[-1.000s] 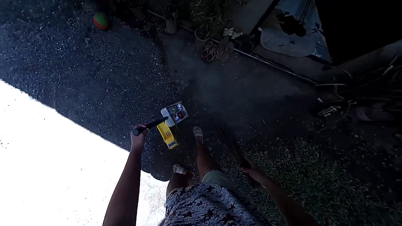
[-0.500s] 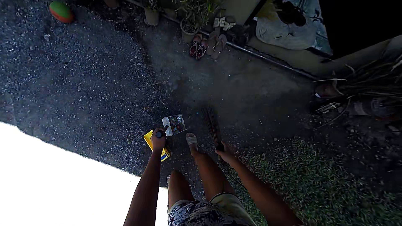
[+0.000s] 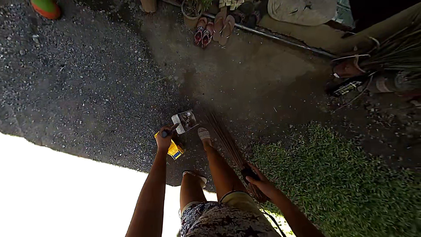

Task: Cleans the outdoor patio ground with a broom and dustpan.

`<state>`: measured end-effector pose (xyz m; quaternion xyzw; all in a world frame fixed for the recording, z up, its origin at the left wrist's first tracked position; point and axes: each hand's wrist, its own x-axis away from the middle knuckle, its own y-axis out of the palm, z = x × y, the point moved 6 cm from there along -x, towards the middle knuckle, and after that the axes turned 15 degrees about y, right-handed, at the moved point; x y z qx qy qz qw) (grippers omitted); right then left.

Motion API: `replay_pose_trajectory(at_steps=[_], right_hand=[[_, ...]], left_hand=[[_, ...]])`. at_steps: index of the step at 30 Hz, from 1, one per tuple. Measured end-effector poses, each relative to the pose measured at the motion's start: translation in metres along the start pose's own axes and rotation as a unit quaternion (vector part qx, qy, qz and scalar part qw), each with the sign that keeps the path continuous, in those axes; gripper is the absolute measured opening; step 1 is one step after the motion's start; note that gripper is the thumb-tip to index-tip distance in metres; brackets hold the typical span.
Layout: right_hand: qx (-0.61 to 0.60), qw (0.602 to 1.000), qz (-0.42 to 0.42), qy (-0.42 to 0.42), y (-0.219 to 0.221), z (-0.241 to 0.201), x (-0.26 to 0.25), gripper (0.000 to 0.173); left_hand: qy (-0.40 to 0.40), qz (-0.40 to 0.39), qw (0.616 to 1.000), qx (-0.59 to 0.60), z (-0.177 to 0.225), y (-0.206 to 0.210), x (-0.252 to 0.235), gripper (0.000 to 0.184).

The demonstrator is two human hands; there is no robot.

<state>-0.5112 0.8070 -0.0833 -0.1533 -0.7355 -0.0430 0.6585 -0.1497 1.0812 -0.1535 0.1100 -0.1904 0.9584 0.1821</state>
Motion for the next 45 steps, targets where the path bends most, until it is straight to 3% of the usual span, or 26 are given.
replay_pose_trajectory(at_steps=[5,8,10,12,15,18,20,22,26,28,35,40,42,45], right_hand=[[-0.124,0.985,0.114,0.042,-0.012,0.048,0.007,0.071],[-0.287,0.944,0.122,0.103,-0.003,0.062,0.006,0.066],[-0.435,0.891,0.08,0.102,0.009,0.064,0.003,0.044],[-0.586,0.804,0.006,0.1,0.021,0.053,0.01,0.016],[-0.694,0.71,-0.095,0.071,0.045,0.018,0.031,0.025],[-0.715,0.667,-0.2,0.054,0.086,-0.022,0.059,0.029],[-0.707,0.656,-0.259,0.047,0.119,-0.046,0.077,0.03],[-0.676,0.67,-0.305,0.025,0.15,-0.063,0.086,0.029],[-0.637,0.711,-0.296,0.048,0.194,-0.093,0.106,0.023],[-0.642,0.712,-0.277,0.067,0.198,-0.107,0.118,0.021],[-0.684,0.672,-0.279,0.056,0.182,-0.13,0.115,0.025],[-0.783,0.567,-0.256,0.011,0.136,-0.135,0.106,0.027],[-0.781,0.574,-0.244,0.013,0.119,-0.123,0.104,0.027],[-0.746,0.624,-0.231,0.023,0.104,-0.085,0.092,0.026]], left_hand=[[0.003,0.046,0.997,0.06,0.0,-0.019,0.015,0.023],[-0.041,0.092,0.992,0.075,0.015,-0.028,0.021,0.02],[-0.075,0.121,0.986,0.086,0.024,-0.031,0.024,0.018],[-0.088,0.146,0.98,0.1,0.033,-0.031,0.025,0.017],[-0.077,0.166,0.977,0.113,0.052,-0.027,0.025,0.019],[-0.058,0.196,0.969,0.138,0.074,-0.012,0.027,0.021],[-0.059,0.223,0.96,0.161,0.089,0.002,0.033,0.021],[-0.06,0.248,0.952,0.168,0.099,0.016,0.04,0.022],[-0.027,0.286,0.946,0.152,0.112,0.039,0.052,0.022],[0.005,0.283,0.951,0.125,0.114,0.044,0.055,0.021],[0.003,0.289,0.953,0.094,0.11,0.051,0.063,0.02],[0.009,0.273,0.957,0.099,0.102,0.041,0.068,0.022],[-0.015,0.269,0.956,0.113,0.098,0.034,0.069,0.023],[-0.067,0.25,0.958,0.124,0.097,0.024,0.065,0.02]])
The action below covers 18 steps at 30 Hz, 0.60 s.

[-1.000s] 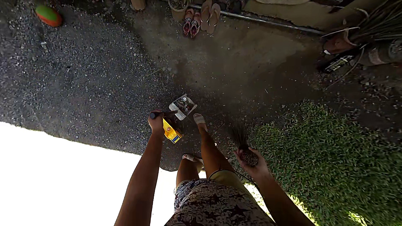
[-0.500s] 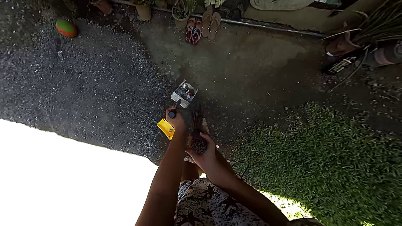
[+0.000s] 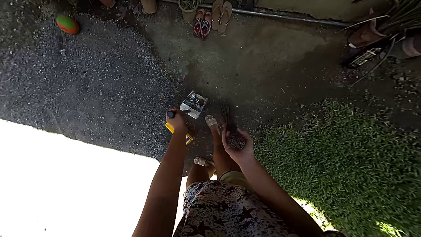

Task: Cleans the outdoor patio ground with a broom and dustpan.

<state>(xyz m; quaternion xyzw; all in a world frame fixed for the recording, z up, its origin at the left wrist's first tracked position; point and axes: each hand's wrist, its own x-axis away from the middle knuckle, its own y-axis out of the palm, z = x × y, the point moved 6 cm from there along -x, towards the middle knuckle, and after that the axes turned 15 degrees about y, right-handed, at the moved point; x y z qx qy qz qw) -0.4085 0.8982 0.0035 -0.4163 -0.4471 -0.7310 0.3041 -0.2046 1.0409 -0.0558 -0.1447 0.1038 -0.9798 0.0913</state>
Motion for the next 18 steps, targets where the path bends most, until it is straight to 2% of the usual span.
replay_pose_trajectory(at_steps=[3,5,8,10,12,15,18], right_hand=[[0.082,0.996,0.033,-0.028,-0.045,-0.041,0.002,0.025],[0.152,0.981,0.094,-0.068,-0.077,-0.072,0.007,0.014],[0.217,0.952,0.193,-0.096,-0.119,-0.103,0.017,0.021],[0.212,0.942,0.242,-0.096,-0.142,-0.114,0.013,0.013],[0.183,0.943,0.268,-0.082,-0.161,-0.118,-0.003,0.009],[0.165,0.942,0.288,-0.041,-0.172,-0.109,-0.041,0.012],[0.214,0.941,0.263,-0.011,-0.165,-0.085,-0.075,0.009]], left_hand=[[-0.007,-0.064,0.998,-0.009,-0.003,-0.006,-0.014,0.02],[0.019,-0.141,0.989,-0.032,-0.008,-0.009,-0.025,0.022],[0.071,-0.275,0.956,-0.077,-0.015,-0.005,-0.032,0.022],[0.101,-0.35,0.924,-0.119,-0.023,0.004,-0.03,0.022],[0.131,-0.414,0.886,-0.16,-0.037,0.014,-0.025,0.022],[0.155,-0.472,0.839,-0.22,-0.062,0.025,-0.014,0.02],[0.147,-0.486,0.825,-0.247,-0.08,0.026,-0.006,0.021]])
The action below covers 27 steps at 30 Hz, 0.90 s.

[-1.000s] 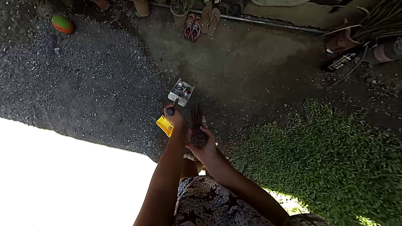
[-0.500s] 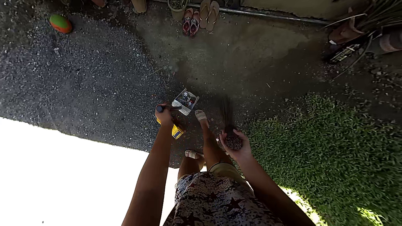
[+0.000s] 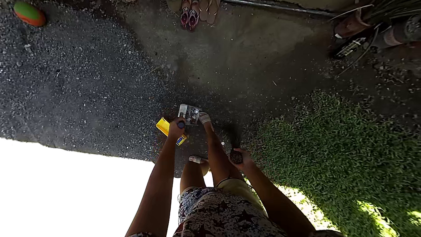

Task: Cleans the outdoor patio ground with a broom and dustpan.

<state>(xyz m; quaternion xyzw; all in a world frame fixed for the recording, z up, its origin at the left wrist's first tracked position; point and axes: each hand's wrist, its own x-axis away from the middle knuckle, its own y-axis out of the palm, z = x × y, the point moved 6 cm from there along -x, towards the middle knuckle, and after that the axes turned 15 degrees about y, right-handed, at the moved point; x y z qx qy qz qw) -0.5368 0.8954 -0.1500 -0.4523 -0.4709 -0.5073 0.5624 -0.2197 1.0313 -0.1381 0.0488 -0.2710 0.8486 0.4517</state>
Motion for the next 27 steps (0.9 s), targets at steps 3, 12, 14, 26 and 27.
replay_pose_trajectory(at_steps=[3,12,14,26,27], right_hand=[[0.095,0.994,-0.044,-0.02,0.03,0.016,-0.001,0.023],[0.286,0.945,-0.137,-0.077,0.009,0.016,0.096,0.093],[0.298,0.942,-0.101,-0.114,-0.001,0.014,0.105,0.094],[0.475,0.854,0.066,-0.204,0.081,-0.065,0.094,0.087],[0.504,0.835,0.067,-0.213,0.1,-0.078,0.086,0.089]], left_hand=[[-0.029,0.001,1.0,-0.007,-0.004,-0.001,0.002,0.022],[-0.057,0.156,0.985,0.046,-0.017,-0.041,0.026,0.023],[-0.076,0.2,0.976,0.05,-0.022,-0.046,0.039,0.022],[-0.193,0.468,0.853,0.13,-0.033,-0.089,0.073,0.023],[-0.198,0.479,0.845,0.131,-0.033,-0.091,0.068,0.022]])
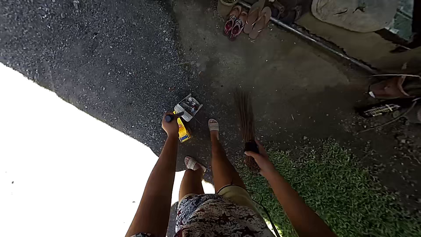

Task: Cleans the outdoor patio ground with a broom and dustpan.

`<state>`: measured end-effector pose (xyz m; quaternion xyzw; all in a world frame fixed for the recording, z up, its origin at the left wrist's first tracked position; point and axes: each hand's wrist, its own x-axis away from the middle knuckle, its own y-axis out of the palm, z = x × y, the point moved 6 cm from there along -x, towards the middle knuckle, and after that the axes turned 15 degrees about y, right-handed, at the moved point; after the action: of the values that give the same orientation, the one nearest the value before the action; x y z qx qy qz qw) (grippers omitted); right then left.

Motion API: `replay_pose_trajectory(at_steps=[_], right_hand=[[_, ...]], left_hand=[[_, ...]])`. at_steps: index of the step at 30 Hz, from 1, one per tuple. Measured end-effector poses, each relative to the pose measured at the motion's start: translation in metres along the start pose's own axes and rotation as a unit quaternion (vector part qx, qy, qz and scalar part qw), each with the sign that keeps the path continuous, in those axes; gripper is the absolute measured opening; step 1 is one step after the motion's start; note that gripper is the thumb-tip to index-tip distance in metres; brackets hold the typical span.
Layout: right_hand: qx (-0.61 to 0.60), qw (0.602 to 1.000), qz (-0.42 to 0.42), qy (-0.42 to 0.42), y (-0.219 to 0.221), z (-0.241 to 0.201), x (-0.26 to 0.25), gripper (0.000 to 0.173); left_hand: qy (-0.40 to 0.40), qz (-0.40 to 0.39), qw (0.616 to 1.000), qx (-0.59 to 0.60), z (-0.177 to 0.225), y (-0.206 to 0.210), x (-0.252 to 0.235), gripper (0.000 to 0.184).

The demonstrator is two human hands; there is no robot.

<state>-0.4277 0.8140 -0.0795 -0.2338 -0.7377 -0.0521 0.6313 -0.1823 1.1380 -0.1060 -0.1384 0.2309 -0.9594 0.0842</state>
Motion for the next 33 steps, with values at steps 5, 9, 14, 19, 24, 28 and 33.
replay_pose_trajectory(at_steps=[5,9,14,19,24,28,33], right_hand=[[0.149,0.987,-0.003,-0.058,0.037,-0.11,-0.073,0.096],[0.242,0.969,-0.055,-0.015,0.083,-0.145,-0.114,0.095],[0.313,0.921,-0.213,0.092,0.084,-0.143,-0.066,0.077],[0.328,0.921,-0.207,0.031,0.038,-0.163,-0.005,0.086],[0.335,0.93,-0.135,-0.063,0.035,-0.223,-0.029,0.09],[0.39,0.911,-0.082,-0.101,0.102,-0.279,-0.094,0.093],[0.54,0.839,-0.054,-0.042,0.179,-0.294,-0.155,0.097]], left_hand=[[-0.013,-0.069,0.995,-0.065,0.01,0.03,-0.034,0.027],[-0.005,-0.127,0.987,-0.099,0.0,0.059,-0.047,0.027],[-0.04,-0.117,0.989,-0.086,-0.002,0.06,-0.047,0.029],[-0.084,0.016,0.995,-0.046,-0.002,0.04,-0.044,0.025],[-0.131,0.124,0.984,0.003,-0.012,0.042,-0.034,0.024],[-0.121,0.18,0.976,0.006,-0.01,0.045,-0.034,0.022],[-0.145,0.115,0.981,-0.052,-0.002,0.045,-0.065,0.025]])
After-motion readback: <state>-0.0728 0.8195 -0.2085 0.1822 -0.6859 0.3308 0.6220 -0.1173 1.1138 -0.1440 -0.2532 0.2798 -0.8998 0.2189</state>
